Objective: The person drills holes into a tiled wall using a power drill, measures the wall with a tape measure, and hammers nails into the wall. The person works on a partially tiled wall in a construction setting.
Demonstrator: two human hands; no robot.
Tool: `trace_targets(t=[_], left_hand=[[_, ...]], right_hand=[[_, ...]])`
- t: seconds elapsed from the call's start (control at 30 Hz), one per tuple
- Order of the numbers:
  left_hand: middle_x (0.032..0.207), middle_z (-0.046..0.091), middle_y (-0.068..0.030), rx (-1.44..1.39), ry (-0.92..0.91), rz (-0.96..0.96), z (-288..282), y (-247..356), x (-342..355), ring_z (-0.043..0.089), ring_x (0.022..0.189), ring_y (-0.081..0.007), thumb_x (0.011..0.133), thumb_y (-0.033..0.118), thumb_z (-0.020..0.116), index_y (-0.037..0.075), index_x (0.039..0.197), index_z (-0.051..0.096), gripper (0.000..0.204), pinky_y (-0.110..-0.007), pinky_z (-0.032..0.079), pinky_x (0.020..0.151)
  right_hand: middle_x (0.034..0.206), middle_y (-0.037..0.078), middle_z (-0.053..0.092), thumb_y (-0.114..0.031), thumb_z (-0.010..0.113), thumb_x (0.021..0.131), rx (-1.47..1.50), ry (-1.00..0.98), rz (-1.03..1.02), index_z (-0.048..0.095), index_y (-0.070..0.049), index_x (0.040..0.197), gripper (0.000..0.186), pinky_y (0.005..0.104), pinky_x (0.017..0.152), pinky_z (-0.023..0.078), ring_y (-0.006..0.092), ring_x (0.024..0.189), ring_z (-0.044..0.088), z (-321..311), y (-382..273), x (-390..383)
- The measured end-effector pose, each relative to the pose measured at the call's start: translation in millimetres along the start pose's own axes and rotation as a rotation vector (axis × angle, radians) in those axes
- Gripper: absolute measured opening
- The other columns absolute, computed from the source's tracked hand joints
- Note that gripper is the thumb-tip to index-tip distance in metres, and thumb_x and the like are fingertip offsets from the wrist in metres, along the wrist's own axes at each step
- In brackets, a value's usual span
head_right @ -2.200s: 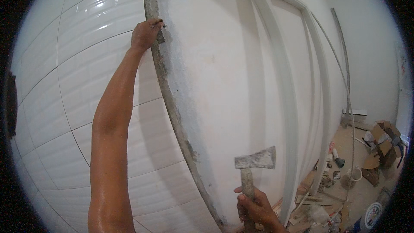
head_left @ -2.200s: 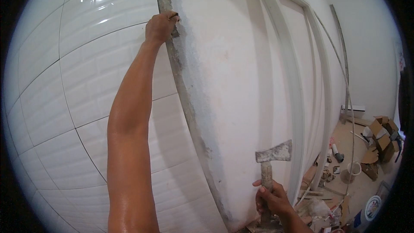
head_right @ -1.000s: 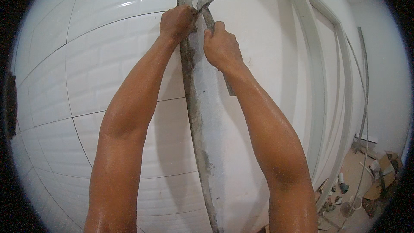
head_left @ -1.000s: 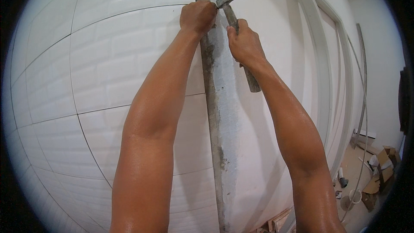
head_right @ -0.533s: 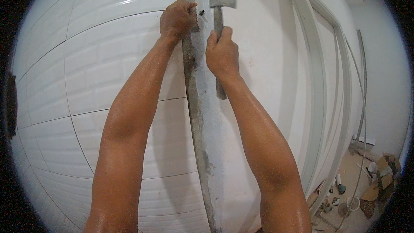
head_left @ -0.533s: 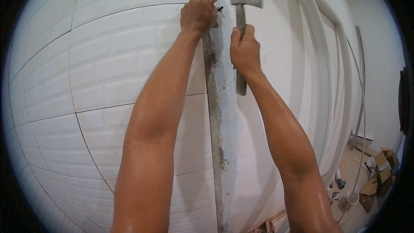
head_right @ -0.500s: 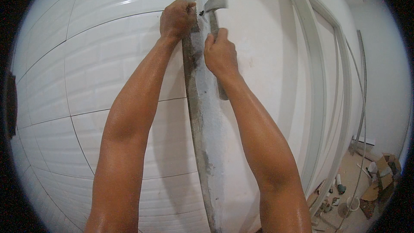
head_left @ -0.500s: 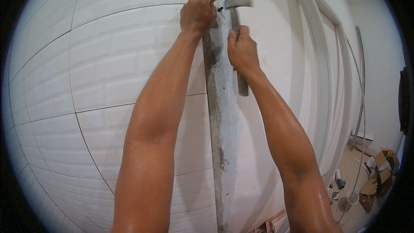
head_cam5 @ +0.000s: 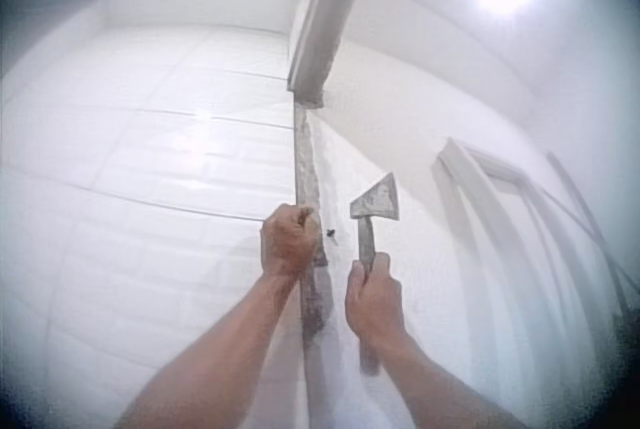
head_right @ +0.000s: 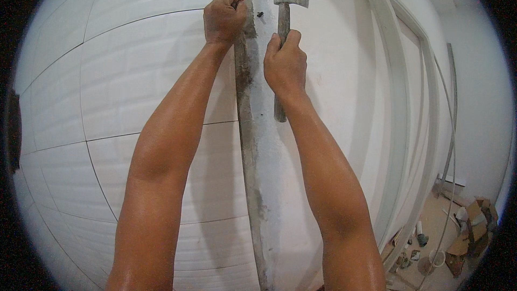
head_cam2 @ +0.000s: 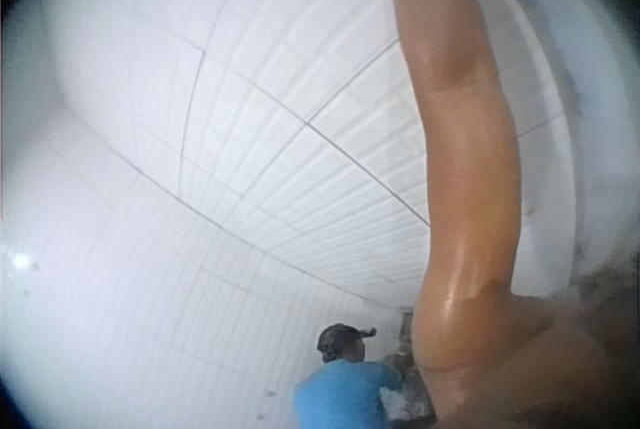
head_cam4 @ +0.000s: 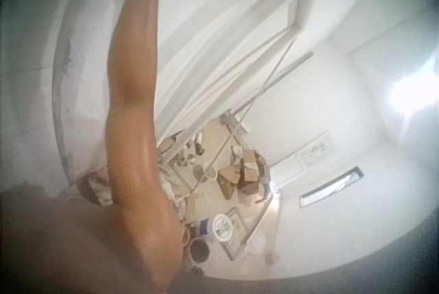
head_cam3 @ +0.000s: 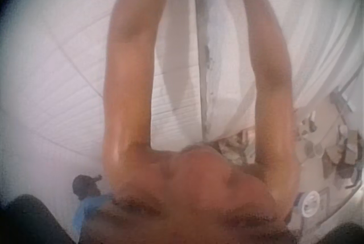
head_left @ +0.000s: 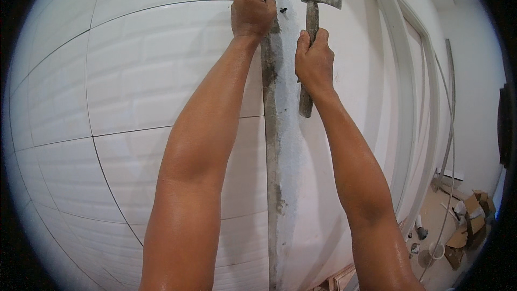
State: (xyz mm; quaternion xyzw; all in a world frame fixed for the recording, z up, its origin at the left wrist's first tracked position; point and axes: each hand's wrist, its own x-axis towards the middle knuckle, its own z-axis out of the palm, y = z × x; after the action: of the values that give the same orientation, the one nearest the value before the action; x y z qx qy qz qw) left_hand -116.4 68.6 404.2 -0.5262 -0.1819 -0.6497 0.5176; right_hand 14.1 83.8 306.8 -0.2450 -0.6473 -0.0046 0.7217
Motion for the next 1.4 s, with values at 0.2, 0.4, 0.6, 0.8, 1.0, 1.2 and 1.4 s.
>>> trace_targets(t=[0.2, 0.4, 0.6, 0.8, 1.0, 1.2, 1.4], left_hand=[[0.09, 0.07, -0.0146, 0.011, -0.013, 0.003, 1, -2, 1, 0.069, 0.082, -0.0327, 0.081, 0.015, 0.065, 0.009, 0.09, 0.075, 0.015, -0.042, 0.055, 0.078], [0.091, 0.07, -0.0147, 0.044, -0.023, 0.031, 2, -4, 1, 0.068, 0.084, -0.0332, 0.081, 0.015, 0.064, 0.01, 0.088, 0.075, 0.015, -0.043, 0.055, 0.079], [0.092, 0.072, -0.0161, 0.018, -0.012, -0.023, 3, -4, -1, 0.071, 0.085, -0.0315, 0.079, 0.017, 0.064, 0.008, 0.094, 0.076, 0.022, -0.041, 0.056, 0.082], [0.093, 0.073, -0.0152, 0.005, -0.009, 0.062, 7, -15, 4, 0.071, 0.086, -0.0316, 0.078, 0.02, 0.065, 0.008, 0.094, 0.076, 0.023, -0.041, 0.055, 0.084], [0.093, 0.073, -0.0154, 0.089, -0.002, 0.08, 11, -20, 5, 0.071, 0.085, -0.0314, 0.078, 0.02, 0.064, 0.008, 0.094, 0.076, 0.023, -0.04, 0.056, 0.084], [0.093, 0.073, -0.016, 0.022, -0.009, 0.022, 10, -21, 4, 0.071, 0.085, -0.031, 0.079, 0.02, 0.064, 0.009, 0.093, 0.077, 0.022, -0.04, 0.056, 0.083], [0.093, 0.073, -0.0157, 0.036, -0.005, 0.056, 12, -25, 3, 0.071, 0.086, -0.0317, 0.079, 0.02, 0.064, 0.009, 0.094, 0.077, 0.022, -0.04, 0.056, 0.084]], right_hand=[[0.094, 0.037, 0.063, -0.029, 0.046, 0.1, -0.084, 0.008, -0.067, 0.044, 0.005, 0.112, 0.036, 0.0585, 0.081, 0.05, 0.0543, 0.089, 0.063, 2, -2, 1], [0.09, 0.037, 0.063, -0.029, 0.047, 0.099, -0.085, 0.058, -0.107, 0.046, 0.005, 0.108, 0.036, 0.0586, 0.08, 0.05, 0.0532, 0.089, 0.063, 8, -5, 3], [0.091, 0.038, 0.063, -0.028, 0.046, 0.099, 0.009, 0.054, -0.033, 0.045, 0.007, 0.107, 0.036, 0.058, 0.083, 0.05, 0.0545, 0.089, 0.063, 8, -3, 4], [0.092, 0.038, 0.063, -0.029, 0.046, 0.099, 0.086, -0.048, 0.032, 0.045, 0.008, 0.111, 0.038, 0.0574, 0.083, 0.05, 0.0546, 0.09, 0.063, 4, -3, 1], [0.095, 0.037, 0.064, -0.033, 0.047, 0.099, -0.201, -0.052, -0.058, 0.049, 0.008, 0.111, 0.044, 0.0525, 0.089, 0.049, 0.0505, 0.096, 0.064, 11, 1, 4], [0.094, 0.039, 0.062, -0.027, 0.049, 0.098, -0.007, 0.02, -0.038, 0.046, 0.007, 0.107, 0.036, 0.0572, 0.083, 0.05, 0.0545, 0.091, 0.063, 10, 3, 3], [0.093, 0.039, 0.062, -0.026, 0.047, 0.099, -0.039, -0.053, -0.051, 0.046, 0.006, 0.107, 0.034, 0.0575, 0.083, 0.051, 0.0546, 0.09, 0.063, 4, -3, 5]])
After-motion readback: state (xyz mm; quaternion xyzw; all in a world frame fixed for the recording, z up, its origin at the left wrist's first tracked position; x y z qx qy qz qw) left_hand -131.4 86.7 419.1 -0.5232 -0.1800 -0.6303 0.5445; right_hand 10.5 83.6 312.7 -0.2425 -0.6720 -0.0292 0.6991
